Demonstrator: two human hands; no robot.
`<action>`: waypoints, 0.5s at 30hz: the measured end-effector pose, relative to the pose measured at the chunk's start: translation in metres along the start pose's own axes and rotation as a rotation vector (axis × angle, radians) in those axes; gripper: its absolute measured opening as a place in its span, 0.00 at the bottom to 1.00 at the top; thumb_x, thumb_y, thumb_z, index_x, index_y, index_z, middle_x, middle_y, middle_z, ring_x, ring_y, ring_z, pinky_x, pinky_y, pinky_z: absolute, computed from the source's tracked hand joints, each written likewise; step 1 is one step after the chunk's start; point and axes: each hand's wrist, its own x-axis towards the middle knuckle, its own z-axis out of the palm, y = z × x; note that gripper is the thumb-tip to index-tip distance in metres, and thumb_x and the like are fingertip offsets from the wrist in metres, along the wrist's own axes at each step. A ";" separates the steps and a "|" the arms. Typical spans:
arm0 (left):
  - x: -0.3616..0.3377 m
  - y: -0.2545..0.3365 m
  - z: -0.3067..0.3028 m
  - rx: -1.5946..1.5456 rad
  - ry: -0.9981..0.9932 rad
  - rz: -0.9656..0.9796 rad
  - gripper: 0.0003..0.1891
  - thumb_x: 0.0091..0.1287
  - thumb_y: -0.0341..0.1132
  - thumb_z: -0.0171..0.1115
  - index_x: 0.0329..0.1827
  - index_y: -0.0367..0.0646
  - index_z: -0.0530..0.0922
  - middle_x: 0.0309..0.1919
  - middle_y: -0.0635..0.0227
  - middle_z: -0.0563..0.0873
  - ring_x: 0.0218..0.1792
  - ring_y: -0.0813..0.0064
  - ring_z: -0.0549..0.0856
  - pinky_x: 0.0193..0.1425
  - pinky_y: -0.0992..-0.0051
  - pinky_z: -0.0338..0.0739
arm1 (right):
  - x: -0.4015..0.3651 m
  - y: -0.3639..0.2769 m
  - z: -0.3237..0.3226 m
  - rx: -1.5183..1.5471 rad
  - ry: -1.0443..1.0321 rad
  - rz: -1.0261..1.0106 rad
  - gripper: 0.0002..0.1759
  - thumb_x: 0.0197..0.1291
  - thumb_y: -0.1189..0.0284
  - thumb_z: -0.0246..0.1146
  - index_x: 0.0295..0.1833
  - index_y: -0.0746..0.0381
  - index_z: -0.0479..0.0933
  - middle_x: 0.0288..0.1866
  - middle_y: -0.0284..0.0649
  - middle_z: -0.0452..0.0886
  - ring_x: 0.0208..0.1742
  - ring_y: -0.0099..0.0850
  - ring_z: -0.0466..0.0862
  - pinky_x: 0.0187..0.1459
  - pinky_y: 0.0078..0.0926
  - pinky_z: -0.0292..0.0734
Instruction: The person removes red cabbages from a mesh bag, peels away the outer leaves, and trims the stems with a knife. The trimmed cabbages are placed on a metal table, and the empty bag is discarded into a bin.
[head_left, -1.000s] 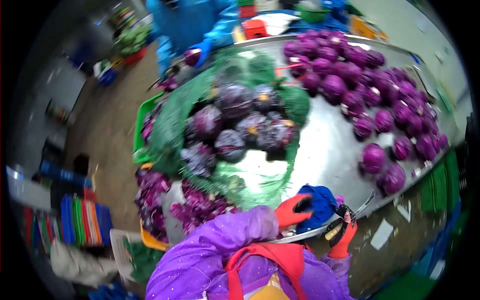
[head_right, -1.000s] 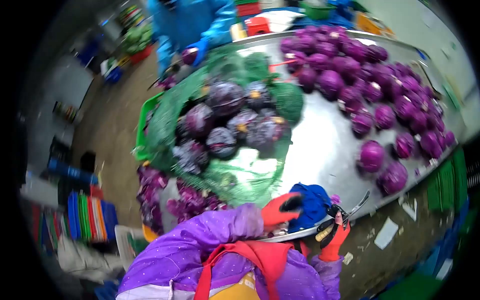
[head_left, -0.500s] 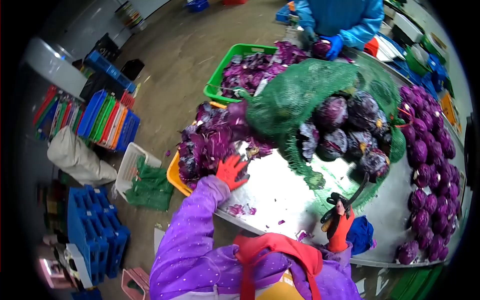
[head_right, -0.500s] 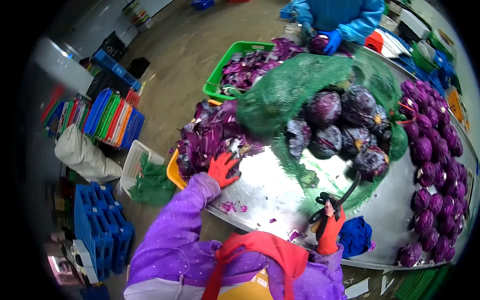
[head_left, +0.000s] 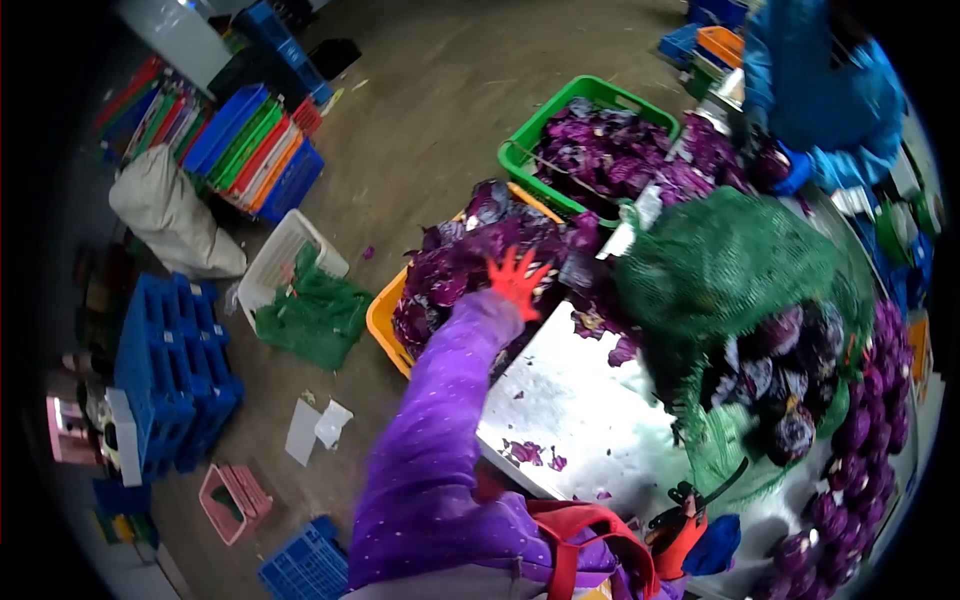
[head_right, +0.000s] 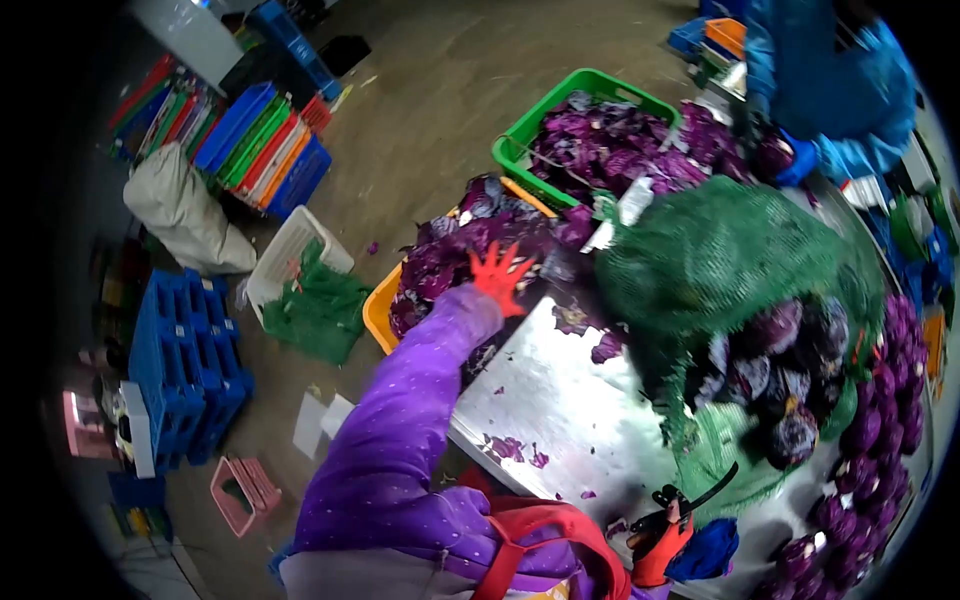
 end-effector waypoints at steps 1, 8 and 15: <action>0.018 0.000 0.004 -0.024 -0.067 -0.032 0.55 0.41 0.63 0.74 0.77 0.70 0.58 0.78 0.61 0.54 0.77 0.41 0.49 0.68 0.23 0.42 | 0.000 -0.006 0.016 -0.006 0.004 -0.025 0.22 0.68 0.57 0.57 0.53 0.67 0.77 0.28 0.42 0.82 0.13 0.25 0.73 0.15 0.24 0.66; 0.011 -0.075 0.049 -0.356 -0.248 -0.376 0.53 0.39 0.59 0.77 0.73 0.71 0.61 0.77 0.63 0.56 0.76 0.43 0.52 0.68 0.29 0.52 | 0.012 -0.042 0.094 -0.104 -0.093 0.003 0.20 0.68 0.62 0.58 0.55 0.67 0.75 0.41 0.44 0.85 0.14 0.24 0.73 0.16 0.24 0.67; -0.082 -0.145 0.119 -0.099 -0.492 -0.454 0.35 0.56 0.60 0.63 0.69 0.64 0.70 0.75 0.64 0.59 0.75 0.41 0.53 0.69 0.28 0.47 | 0.017 -0.061 0.126 -0.208 -0.041 0.073 0.22 0.68 0.59 0.58 0.55 0.68 0.76 0.42 0.45 0.84 0.14 0.24 0.73 0.16 0.23 0.68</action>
